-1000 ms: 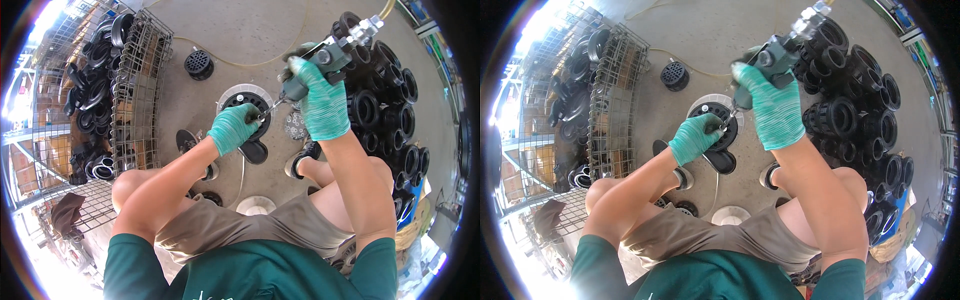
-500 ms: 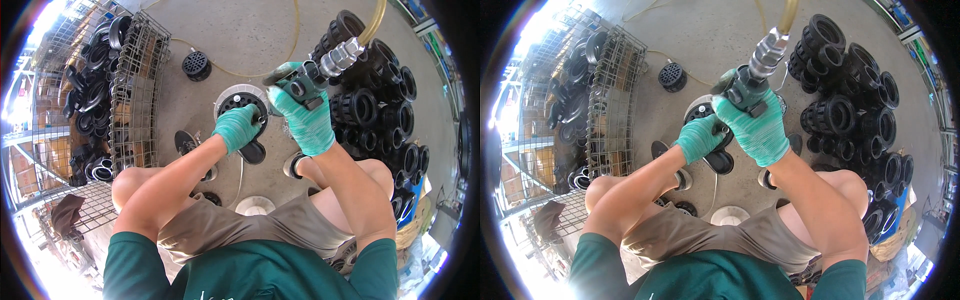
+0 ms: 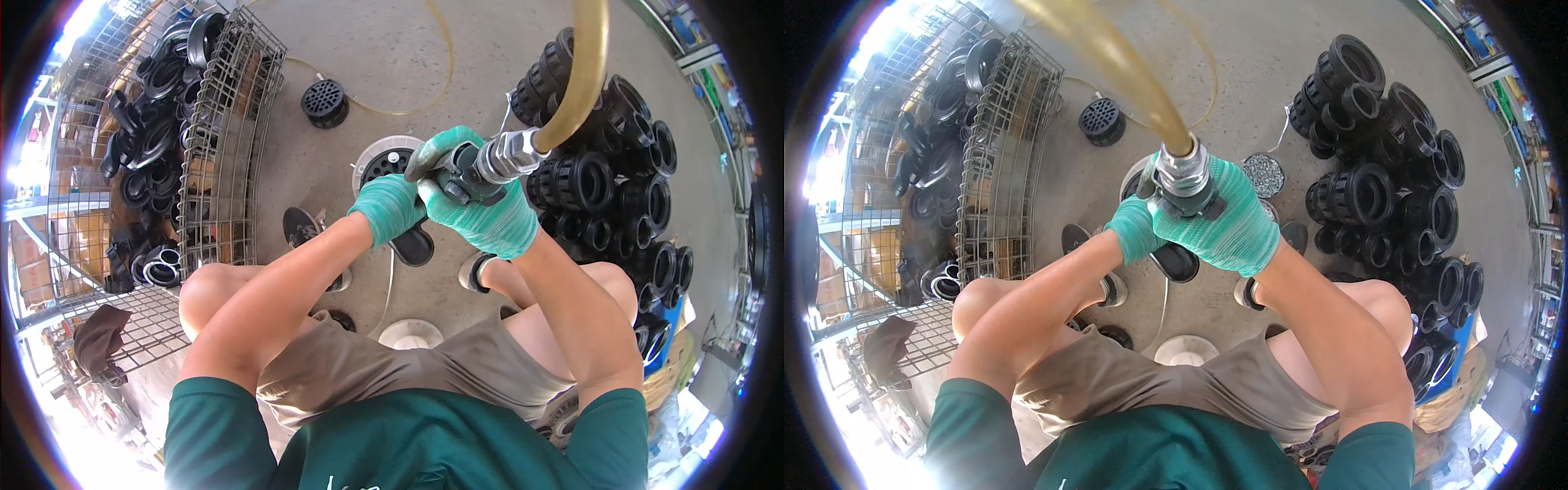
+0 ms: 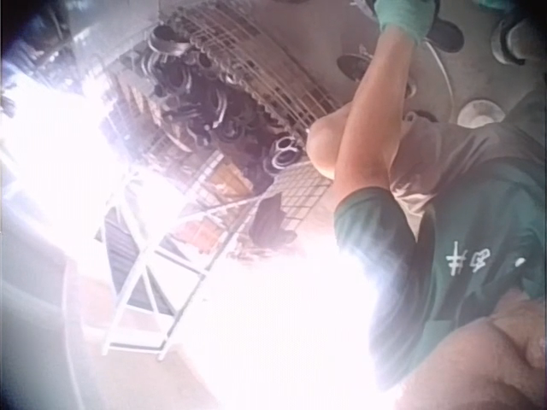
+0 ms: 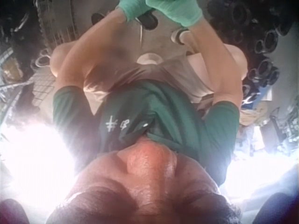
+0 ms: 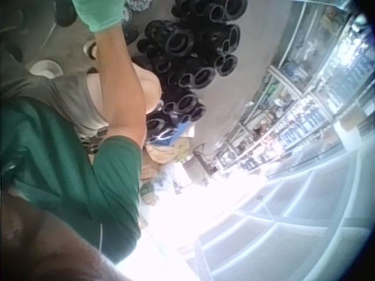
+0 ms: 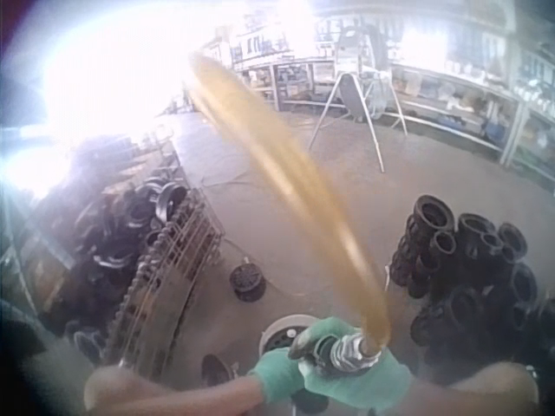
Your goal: The person places a black plastic housing over a motor assembly, positions a circular grill on top, and secures them by hand with screws using a pneumatic screwdriver.
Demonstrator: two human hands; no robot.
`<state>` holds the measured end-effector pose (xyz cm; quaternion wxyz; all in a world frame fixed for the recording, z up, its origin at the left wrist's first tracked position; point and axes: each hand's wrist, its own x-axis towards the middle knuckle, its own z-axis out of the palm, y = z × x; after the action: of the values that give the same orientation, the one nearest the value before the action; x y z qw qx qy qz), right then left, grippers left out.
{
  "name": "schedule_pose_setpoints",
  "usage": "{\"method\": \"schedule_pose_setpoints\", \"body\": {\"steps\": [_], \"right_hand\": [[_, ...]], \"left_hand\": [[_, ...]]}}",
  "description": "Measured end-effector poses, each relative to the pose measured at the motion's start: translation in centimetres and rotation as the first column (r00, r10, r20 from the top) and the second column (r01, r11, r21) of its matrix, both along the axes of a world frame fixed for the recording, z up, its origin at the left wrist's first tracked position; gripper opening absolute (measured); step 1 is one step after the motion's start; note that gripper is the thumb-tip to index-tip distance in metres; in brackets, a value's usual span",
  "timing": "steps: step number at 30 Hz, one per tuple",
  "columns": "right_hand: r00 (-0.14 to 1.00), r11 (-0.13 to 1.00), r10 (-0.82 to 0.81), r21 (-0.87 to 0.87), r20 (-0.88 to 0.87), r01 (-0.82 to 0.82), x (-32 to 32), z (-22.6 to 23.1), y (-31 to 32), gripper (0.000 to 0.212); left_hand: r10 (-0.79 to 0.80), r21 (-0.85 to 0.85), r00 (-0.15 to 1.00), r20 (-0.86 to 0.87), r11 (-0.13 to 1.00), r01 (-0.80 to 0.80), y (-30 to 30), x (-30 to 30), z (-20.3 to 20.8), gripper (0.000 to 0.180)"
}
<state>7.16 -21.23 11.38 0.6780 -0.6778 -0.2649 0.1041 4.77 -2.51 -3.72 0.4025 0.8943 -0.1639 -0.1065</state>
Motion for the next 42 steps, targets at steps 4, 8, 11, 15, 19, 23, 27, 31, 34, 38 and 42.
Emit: {"method": "schedule_pose_setpoints", "body": {"steps": [4,8,11,15,19,23,27,31,34,38,42], "right_hand": [[0.992,0.999,0.045,0.036,-0.122,-0.041,-0.1,0.2,0.1,0.034],[0.995,0.998,0.056,-0.009,-0.084,-0.057,-0.1,-0.2,0.0,0.036],[0.979,0.998,0.061,0.047,-0.192,-0.053,-0.1,0.7,0.5,0.036],[0.987,0.994,0.026,0.105,-0.158,-0.009,1.2,5.7,0.2,0.037],[0.93,0.954,-0.18,0.176,-0.319,0.245,2.2,8.4,-1.3,0.03],[0.884,0.862,-0.231,0.335,-0.406,0.38,3.2,7.7,-2.0,0.026],[0.836,0.847,-0.266,0.298,-0.48,0.441,3.9,8.4,-3.3,0.026],[0.865,0.958,-0.254,0.011,-0.433,0.286,4.1,9.1,-4.4,0.027],[0.882,0.977,-0.205,-0.134,-0.424,0.163,2.5,8.8,-3.1,0.029],[0.967,0.972,-0.061,-0.236,-0.247,0.001,1.2,4.9,-1.6,0.04],[0.998,0.894,-0.039,-0.445,0.043,0.055,0.1,4.8,-0.4,0.042]], "left_hand": [[0.025,-0.052,0.998,-0.049,0.998,-0.027,-0.6,0.1,2.1,0.03],[0.027,0.128,1.0,-0.009,0.991,-0.026,-1.0,-0.1,3.3,0.029],[-0.05,0.187,0.997,0.06,0.982,0.038,-0.7,0.2,2.6,0.026],[-0.007,0.124,0.994,-0.114,0.992,0.021,-0.2,0.0,7.4,0.026],[0.083,-0.351,0.531,-0.843,0.663,-0.662,0.4,0.5,11.9,0.032],[-0.164,-0.563,0.55,-0.819,0.415,-0.715,1.0,-0.2,15.3,0.038],[-0.227,-0.633,0.592,-0.773,0.317,-0.706,1.6,-0.4,15.9,0.041],[-0.189,-0.632,0.604,-0.774,0.289,-0.719,1.6,-0.7,16.8,0.038],[-0.206,-0.621,0.586,-0.783,0.214,-0.754,1.3,-0.5,16.9,0.037],[-0.204,-0.653,0.621,-0.757,0.203,-0.73,0.5,-0.5,18.0,0.037],[-0.072,-0.622,0.628,-0.775,0.268,-0.736,-0.3,-0.6,18.4,0.024]]}}
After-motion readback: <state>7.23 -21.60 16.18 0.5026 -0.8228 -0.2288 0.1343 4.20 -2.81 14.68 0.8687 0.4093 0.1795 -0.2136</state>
